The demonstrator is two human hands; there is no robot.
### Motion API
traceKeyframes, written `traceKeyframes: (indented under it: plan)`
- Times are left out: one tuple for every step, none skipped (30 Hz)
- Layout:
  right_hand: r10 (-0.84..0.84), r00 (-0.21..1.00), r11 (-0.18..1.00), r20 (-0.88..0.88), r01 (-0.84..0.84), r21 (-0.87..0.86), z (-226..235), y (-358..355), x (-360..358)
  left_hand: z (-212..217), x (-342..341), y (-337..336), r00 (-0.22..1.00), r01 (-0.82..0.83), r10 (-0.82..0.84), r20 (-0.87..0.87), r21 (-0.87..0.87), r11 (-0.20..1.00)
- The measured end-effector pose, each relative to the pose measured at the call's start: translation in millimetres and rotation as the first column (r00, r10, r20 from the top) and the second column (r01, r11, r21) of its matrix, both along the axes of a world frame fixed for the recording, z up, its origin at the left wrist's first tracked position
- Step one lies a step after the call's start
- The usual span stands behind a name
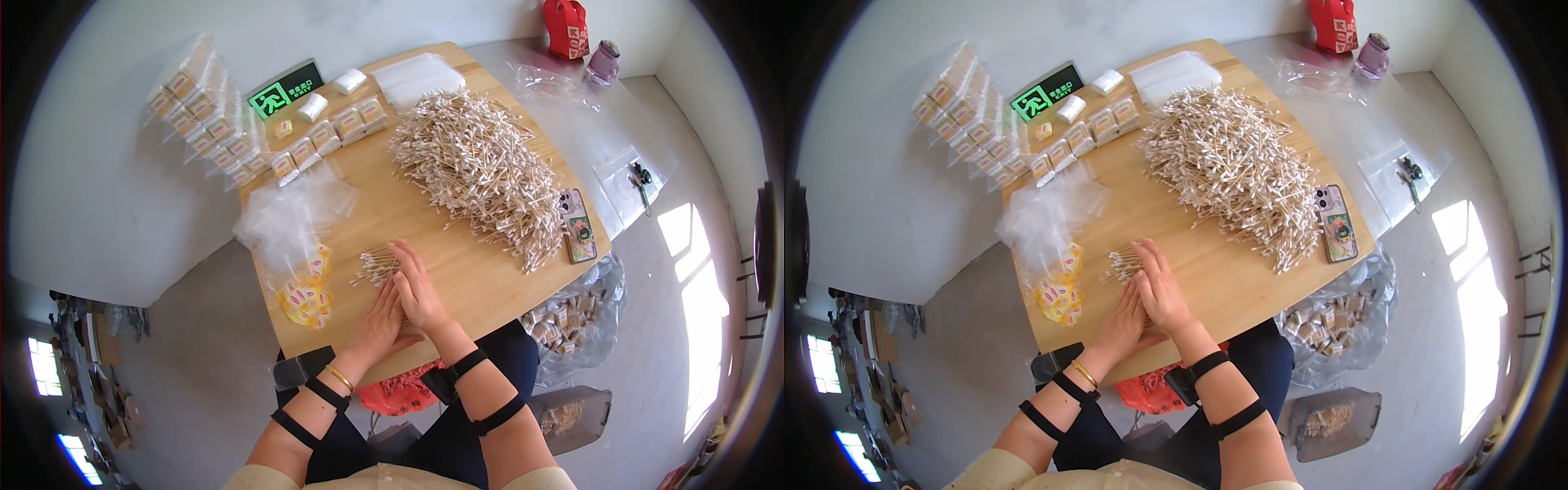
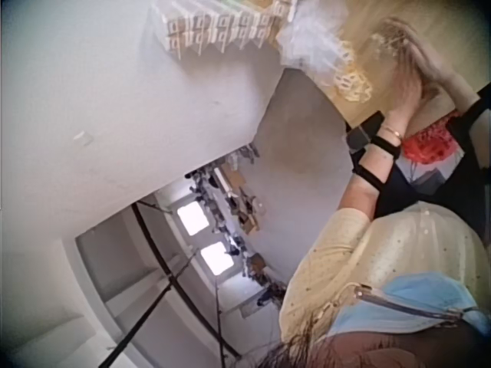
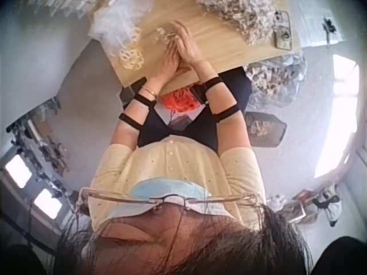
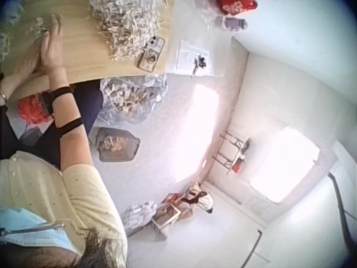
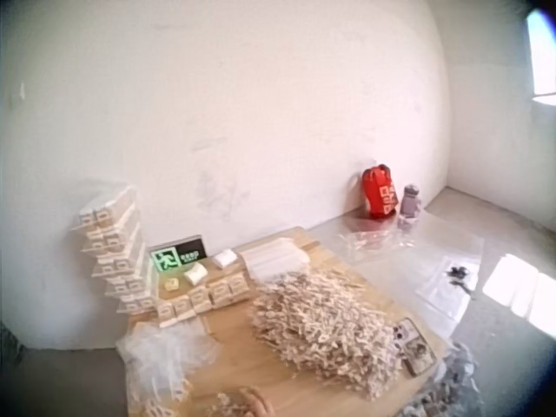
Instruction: The person sits at a wooden table and organizes a large pile of cotton swabs into neat rows. They then pick up small plastic packets, place a bundle of swabs inside each packet, and seal them. The finished packets are stacked on the table.
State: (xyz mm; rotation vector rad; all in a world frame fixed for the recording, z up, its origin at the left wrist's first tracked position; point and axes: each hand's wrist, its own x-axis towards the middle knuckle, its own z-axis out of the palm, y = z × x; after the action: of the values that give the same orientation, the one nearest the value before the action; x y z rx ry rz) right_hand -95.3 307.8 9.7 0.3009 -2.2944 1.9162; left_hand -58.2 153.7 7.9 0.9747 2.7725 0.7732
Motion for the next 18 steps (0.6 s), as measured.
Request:
traceKeyframes:
  plan:
    - [-0.046,0.999,0.999,-0.021,0.045,-0.017,-1,0,-4,5,-3,-2,0.998,-0.047,0.05,-0.049,0.058,0.997]
    - [-0.092,0.995,0.995,-0.039,0.091,-0.033,-3,3,-6,9,-5,-4,0.991,-0.091,0.102,-0.092,0.118,0.989]
    - [-0.139,0.989,0.989,-0.055,0.136,-0.05,-5,6,-9,12,-7,-7,0.979,-0.131,0.155,-0.131,0.18,0.975]
    - [-0.141,0.989,0.989,-0.048,0.142,0.026,-7,9,-10,9,-12,-14,0.971,-0.193,0.215,-0.109,0.183,0.964]
    - [-0.136,0.99,0.985,-0.041,0.14,0.101,-4,12,-12,7,-15,-23,0.956,-0.261,0.28,-0.087,0.184,0.948]
    - [-0.133,0.991,0.975,-0.034,0.136,0.176,-2,14,-13,5,-18,-30,0.937,-0.328,0.344,-0.065,0.183,0.927]
    - [-0.088,0.993,0.956,-0.082,0.108,0.274,1,14,-15,2,-20,-35,0.932,-0.344,0.358,-0.053,0.179,0.922]
    - [-0.045,0.991,0.923,-0.128,0.09,0.375,6,17,-18,2,-23,-36,0.93,-0.353,0.365,-0.04,0.179,0.918]
    - [0.004,0.986,0.879,-0.168,0.077,0.471,9,19,-21,2,-26,-36,0.928,-0.362,0.373,-0.028,0.179,0.915]
    - [0.037,0.982,0.856,-0.183,0.063,0.513,9,20,-25,1,-28,-34,0.93,-0.363,0.369,0.005,0.188,0.913]
    - [0.072,0.978,0.831,-0.195,0.05,0.555,9,21,-29,4,-28,-31,0.93,-0.365,0.365,0.038,0.196,0.91]
    - [0.107,0.973,0.803,-0.206,0.038,0.595,8,22,-31,5,-29,-26,0.931,-0.366,0.359,0.071,0.205,0.908]
    - [0.105,0.974,0.799,-0.199,0.036,0.6,7,23,-32,4,-31,-20,0.932,-0.362,0.341,0.123,0.271,0.892]
    - [0.109,0.975,0.797,-0.193,0.031,0.603,6,23,-34,3,-33,-14,0.93,-0.364,0.323,0.172,0.334,0.87]
    - [0.111,0.976,0.794,-0.187,0.026,0.607,6,24,-34,2,-35,-8,0.928,-0.367,0.301,0.22,0.395,0.842]
    - [0.116,0.978,0.793,-0.171,0.012,0.609,6,25,-33,1,-38,-3,0.928,-0.366,0.296,0.224,0.421,0.83]
    - [0.121,0.981,0.794,-0.154,-0.002,0.608,5,26,-31,-2,-41,0,0.929,-0.365,0.292,0.227,0.445,0.818]
    - [0.125,0.983,0.793,-0.138,-0.016,0.608,5,27,-30,-4,-44,2,0.93,-0.363,0.286,0.23,0.468,0.805]
